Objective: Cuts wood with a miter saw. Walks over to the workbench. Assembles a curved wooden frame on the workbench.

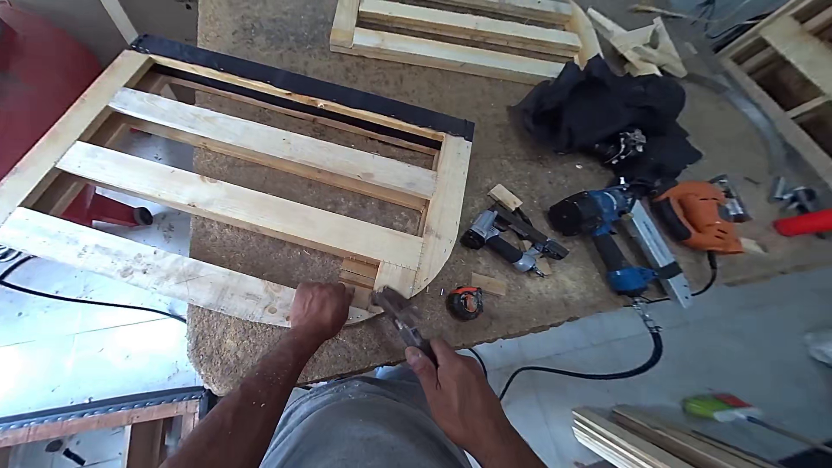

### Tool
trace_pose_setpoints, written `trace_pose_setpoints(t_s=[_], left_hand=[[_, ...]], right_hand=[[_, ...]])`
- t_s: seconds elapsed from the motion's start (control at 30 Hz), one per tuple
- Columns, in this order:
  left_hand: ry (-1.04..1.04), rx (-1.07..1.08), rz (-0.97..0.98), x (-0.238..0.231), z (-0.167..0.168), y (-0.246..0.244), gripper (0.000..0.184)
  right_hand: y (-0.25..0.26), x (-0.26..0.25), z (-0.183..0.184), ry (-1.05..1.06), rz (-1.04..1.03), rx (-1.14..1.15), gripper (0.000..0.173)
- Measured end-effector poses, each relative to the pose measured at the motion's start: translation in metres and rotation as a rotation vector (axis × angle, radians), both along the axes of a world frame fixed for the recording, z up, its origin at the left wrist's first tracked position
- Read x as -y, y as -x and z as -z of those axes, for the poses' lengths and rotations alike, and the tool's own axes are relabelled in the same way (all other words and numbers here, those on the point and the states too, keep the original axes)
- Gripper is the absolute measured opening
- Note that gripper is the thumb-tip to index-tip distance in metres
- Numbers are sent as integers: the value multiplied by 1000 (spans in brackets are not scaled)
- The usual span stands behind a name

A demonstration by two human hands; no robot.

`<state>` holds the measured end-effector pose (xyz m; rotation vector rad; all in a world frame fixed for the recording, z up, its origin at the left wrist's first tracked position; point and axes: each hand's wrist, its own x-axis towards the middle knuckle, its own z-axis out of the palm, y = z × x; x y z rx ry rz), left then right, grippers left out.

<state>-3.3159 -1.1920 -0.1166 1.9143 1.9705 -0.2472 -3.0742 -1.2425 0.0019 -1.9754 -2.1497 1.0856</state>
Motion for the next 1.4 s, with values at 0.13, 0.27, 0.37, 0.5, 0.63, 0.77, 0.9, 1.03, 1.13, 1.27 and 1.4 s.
trace_pose_setpoints(t_s=[0.13, 0.27, 0.37, 0.5, 0.63, 0.77, 0.9, 1.03, 1.13, 1.27, 1.4], left_hand=[[-28, 7, -7, 4, 4, 1, 58], [-19, 8, -20, 2, 2, 1, 57], [-25, 9, -32, 2, 4, 1, 57], [-46, 12, -35, 2, 5, 1, 56], [-58, -2, -38, 2, 4, 1, 54], [-70, -20, -29, 3, 6, 1, 53], [-76, -18, -34, 2, 6, 0, 53], [-29, -17, -59, -1, 3, -1, 53], [-53, -11, -64, -1, 4, -1, 53], [-86, -4, -68, -2, 2, -2, 53], [-73, -8, -73, -1, 3, -2, 52]], right_hand=[[11, 10, 13, -280, 71, -190, 57], [7, 4, 46, 180, -47, 144, 62], [12, -2, 21, 81, -20, 131, 65], [9, 10, 35, -264, 53, -98, 61], [-1, 7, 59, 124, -35, 110, 64], [2, 17, 45, -100, 32, -2, 65], [2, 16, 63, 93, -15, 66, 63], [6, 13, 40, 73, 21, 32, 65], [1, 26, 57, -43, 65, -19, 65], [-4, 13, 52, 157, 34, 58, 65], [1, 31, 58, -31, 62, -48, 64]])
